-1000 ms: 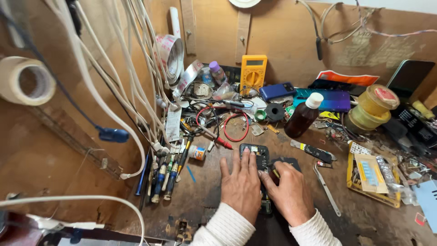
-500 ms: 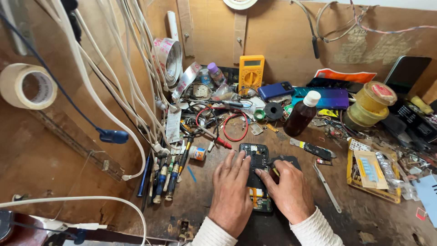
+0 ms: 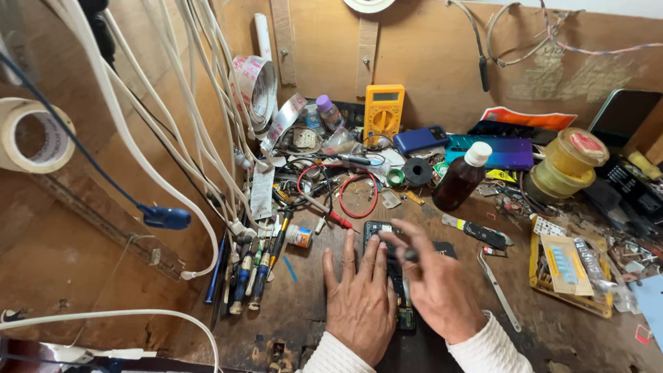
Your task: The person uses a small screwdriver to work on the internal components of a disassembled mobile phone. They carefully place the screwdriver tip onto a specific part of the circuitry and press down firmly while holding the phone body with their other hand.
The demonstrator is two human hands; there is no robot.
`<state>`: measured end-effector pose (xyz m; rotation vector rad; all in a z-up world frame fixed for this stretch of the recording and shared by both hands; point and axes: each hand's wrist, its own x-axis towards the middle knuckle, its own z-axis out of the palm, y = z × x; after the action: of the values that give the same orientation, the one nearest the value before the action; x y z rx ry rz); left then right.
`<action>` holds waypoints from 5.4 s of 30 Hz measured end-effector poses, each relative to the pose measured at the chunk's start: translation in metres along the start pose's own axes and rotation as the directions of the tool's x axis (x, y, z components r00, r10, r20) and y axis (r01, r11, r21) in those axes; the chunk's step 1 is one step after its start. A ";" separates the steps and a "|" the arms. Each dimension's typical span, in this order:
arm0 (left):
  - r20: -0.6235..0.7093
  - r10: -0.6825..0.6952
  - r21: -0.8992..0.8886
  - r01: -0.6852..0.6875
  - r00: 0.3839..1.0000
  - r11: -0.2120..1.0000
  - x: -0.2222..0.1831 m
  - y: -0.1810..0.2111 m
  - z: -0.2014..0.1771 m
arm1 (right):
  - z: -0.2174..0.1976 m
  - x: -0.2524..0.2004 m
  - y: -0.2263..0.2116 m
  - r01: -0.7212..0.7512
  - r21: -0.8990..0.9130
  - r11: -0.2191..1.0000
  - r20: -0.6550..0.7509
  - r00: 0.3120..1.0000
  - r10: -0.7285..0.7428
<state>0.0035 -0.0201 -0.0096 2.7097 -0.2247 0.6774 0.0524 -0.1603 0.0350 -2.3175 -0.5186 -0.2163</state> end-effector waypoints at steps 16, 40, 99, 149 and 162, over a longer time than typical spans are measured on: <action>-0.038 -0.040 -0.052 0.038 0.998 0.998 -0.023 0.009 0.016 | 0.002 0.014 -0.003 0.164 -0.412 0.896 0.306 0.952 -0.034; -0.014 -0.030 -0.065 0.029 0.999 0.997 -0.044 0.023 0.015 | -0.010 0.021 0.011 0.347 -0.109 0.931 0.223 0.922 -0.318; 0.156 -0.068 -0.171 0.094 0.985 0.981 -0.028 0.021 0.003 | -0.003 0.001 0.007 -0.071 -0.473 0.878 0.205 0.961 0.187; 0.002 -0.034 -0.183 0.034 0.999 0.983 -0.026 0.034 0.029 | 0.009 0.067 0.077 -0.078 0.172 0.982 0.205 0.978 0.042; -0.009 -0.015 -0.144 0.014 1.000 0.989 -0.027 0.035 0.030 | 0.011 0.071 0.076 -0.225 0.023 0.974 0.206 0.955 0.215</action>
<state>-0.0149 -0.0613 -0.0376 2.5672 -0.2414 0.6444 0.1490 -0.1801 0.0007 -2.3426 -0.3552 0.1390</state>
